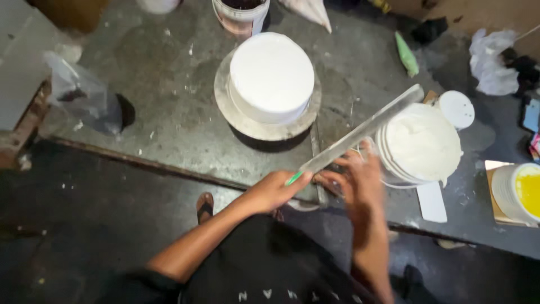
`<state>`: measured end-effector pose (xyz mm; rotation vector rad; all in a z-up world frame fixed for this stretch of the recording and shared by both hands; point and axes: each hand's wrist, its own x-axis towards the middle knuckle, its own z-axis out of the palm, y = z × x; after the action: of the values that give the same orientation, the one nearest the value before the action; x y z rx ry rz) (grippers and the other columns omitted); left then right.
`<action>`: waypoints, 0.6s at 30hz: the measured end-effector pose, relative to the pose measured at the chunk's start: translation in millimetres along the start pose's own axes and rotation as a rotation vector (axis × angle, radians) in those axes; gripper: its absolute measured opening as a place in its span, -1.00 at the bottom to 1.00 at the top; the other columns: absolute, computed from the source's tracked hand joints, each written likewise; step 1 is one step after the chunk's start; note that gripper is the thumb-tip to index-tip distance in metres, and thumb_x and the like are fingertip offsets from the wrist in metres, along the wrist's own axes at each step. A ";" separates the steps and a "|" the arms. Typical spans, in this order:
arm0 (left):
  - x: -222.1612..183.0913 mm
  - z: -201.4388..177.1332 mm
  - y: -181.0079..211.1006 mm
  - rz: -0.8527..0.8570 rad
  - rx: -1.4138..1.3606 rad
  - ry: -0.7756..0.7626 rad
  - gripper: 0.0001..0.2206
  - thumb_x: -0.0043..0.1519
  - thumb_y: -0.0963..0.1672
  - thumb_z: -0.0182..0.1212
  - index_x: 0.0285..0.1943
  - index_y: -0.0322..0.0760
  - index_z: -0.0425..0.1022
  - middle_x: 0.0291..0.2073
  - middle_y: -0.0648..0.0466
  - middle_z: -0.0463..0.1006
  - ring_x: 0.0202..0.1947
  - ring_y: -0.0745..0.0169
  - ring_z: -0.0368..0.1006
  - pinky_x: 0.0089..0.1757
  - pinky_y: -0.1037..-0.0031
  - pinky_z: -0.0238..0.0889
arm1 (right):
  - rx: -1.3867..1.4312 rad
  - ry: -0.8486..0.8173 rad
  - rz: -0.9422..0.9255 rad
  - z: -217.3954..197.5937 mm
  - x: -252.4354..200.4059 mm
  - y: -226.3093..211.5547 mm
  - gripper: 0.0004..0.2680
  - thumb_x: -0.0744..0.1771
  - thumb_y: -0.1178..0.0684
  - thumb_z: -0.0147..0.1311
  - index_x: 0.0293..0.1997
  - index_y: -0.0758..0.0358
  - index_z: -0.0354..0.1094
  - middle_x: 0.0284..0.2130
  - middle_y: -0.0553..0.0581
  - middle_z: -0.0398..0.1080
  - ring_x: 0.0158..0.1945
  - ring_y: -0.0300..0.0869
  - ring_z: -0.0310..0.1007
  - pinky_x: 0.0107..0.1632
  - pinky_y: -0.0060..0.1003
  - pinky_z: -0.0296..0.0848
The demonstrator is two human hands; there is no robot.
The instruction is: The person applies and smooths frosting onto a cake on a rotating stand using long metal spatulas and scrapers, while scooping extra cream from a large plastic bucket.
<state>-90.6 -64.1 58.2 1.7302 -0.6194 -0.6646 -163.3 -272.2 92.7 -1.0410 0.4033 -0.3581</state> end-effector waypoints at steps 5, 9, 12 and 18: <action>27.8 19.8 -4.4 -0.035 -0.045 -0.039 -0.47 0.38 0.17 -0.05 -0.09 -0.31 0.61 -0.59 0.11 0.48 -0.54 0.40 0.37 -0.42 0.44 0.25 | -0.024 -0.237 0.094 28.3 14.3 16.2 -0.60 0.38 0.23 0.01 0.39 0.17 0.01 -0.21 0.21 0.39 -0.28 -0.18 0.45 -0.48 -0.38 0.38; 42.4 -4.1 -26.7 -0.202 -0.446 0.050 -0.62 0.26 0.09 0.23 -0.10 -0.28 0.59 -0.40 0.17 0.63 -0.46 0.47 0.46 -0.41 0.54 0.35 | 0.031 -0.260 -0.048 15.0 24.0 16.6 -0.67 0.44 0.30 0.03 0.36 0.38 0.04 -0.15 0.17 0.37 -0.25 -0.22 0.38 -0.26 -0.38 0.45; 50.5 -21.8 -49.9 -0.322 -0.776 0.390 -0.67 0.27 0.04 0.27 -0.25 -0.32 0.62 -0.51 0.12 0.53 -0.55 0.40 0.37 -0.46 0.57 0.27 | -0.307 -0.080 -0.083 18.6 22.5 2.0 -0.59 0.33 0.29 0.10 0.37 0.35 0.17 -0.18 0.06 0.42 -0.43 -0.32 0.29 -0.46 -0.49 0.29; 58.5 -50.2 -82.9 -0.209 -0.640 0.525 -0.73 0.21 -0.08 0.41 -0.37 -0.42 0.54 -0.53 0.14 0.54 -0.55 0.43 0.37 -0.47 0.59 0.24 | -0.860 -0.156 -0.502 31.1 29.5 -39.3 -0.59 0.33 0.23 0.21 0.36 0.43 0.27 -0.16 0.05 0.45 -0.24 -0.34 0.35 -0.19 -0.42 0.39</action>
<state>-8.1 -51.7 -18.3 1.2830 0.1413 -0.4506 -126.3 -280.6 136.8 -2.0114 0.1347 -0.5640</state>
